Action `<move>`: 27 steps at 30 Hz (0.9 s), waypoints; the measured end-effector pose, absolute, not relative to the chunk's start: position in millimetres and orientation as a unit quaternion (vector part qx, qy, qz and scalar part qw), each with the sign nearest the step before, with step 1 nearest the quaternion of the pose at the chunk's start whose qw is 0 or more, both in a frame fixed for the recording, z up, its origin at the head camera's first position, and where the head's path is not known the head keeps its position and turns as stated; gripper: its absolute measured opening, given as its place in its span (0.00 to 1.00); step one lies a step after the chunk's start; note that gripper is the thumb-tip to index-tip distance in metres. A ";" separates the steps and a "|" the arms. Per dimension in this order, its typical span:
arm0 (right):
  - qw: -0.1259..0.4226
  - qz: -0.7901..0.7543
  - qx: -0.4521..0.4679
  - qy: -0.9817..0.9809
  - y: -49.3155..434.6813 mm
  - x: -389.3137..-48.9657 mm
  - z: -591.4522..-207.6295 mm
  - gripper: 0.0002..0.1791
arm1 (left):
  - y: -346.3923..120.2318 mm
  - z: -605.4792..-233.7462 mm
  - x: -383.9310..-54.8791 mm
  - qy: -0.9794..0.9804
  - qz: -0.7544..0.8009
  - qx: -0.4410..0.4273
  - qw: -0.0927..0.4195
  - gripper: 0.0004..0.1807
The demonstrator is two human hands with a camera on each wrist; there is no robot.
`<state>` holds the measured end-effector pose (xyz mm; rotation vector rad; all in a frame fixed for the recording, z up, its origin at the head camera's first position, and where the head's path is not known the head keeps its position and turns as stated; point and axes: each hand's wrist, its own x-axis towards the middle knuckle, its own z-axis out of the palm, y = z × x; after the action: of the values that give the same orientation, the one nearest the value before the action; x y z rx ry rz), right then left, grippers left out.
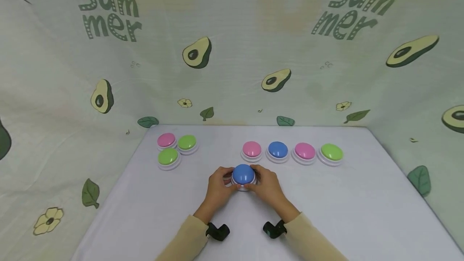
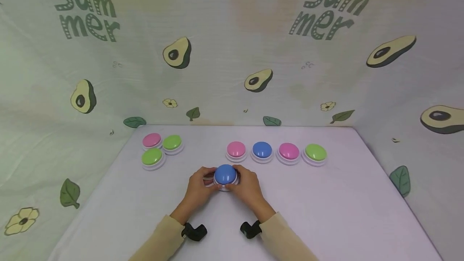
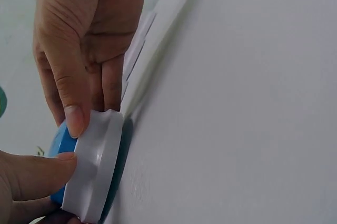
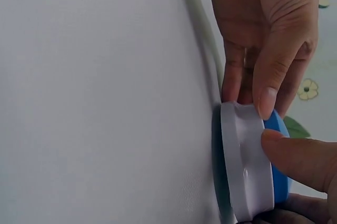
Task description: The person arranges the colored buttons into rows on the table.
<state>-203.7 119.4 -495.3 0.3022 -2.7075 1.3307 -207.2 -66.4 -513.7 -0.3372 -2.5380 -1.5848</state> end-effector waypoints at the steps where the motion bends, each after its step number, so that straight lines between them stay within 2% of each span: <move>1: 0.054 0.438 0.097 -0.892 122.2 -203.3 -495.7 0.35 | -63.4 -514.2 -207.1 -0.842 -0.523 -0.114 0.066 0.30; 10: 0.057 0.440 0.098 -0.891 137.1 -203.1 -495.7 0.35 | -46.3 -511.3 -207.2 -0.845 -0.519 -0.110 0.064 0.29; 27: 0.021 0.454 0.095 -0.886 149.3 -204.3 -496.1 0.36 | -38.3 -512.1 -210.7 -0.845 -0.520 -0.110 0.063 0.27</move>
<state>-204.3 149.3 -496.1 0.2930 -2.7455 1.4078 -210.7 -38.3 -512.1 -0.3310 -2.5534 -1.5701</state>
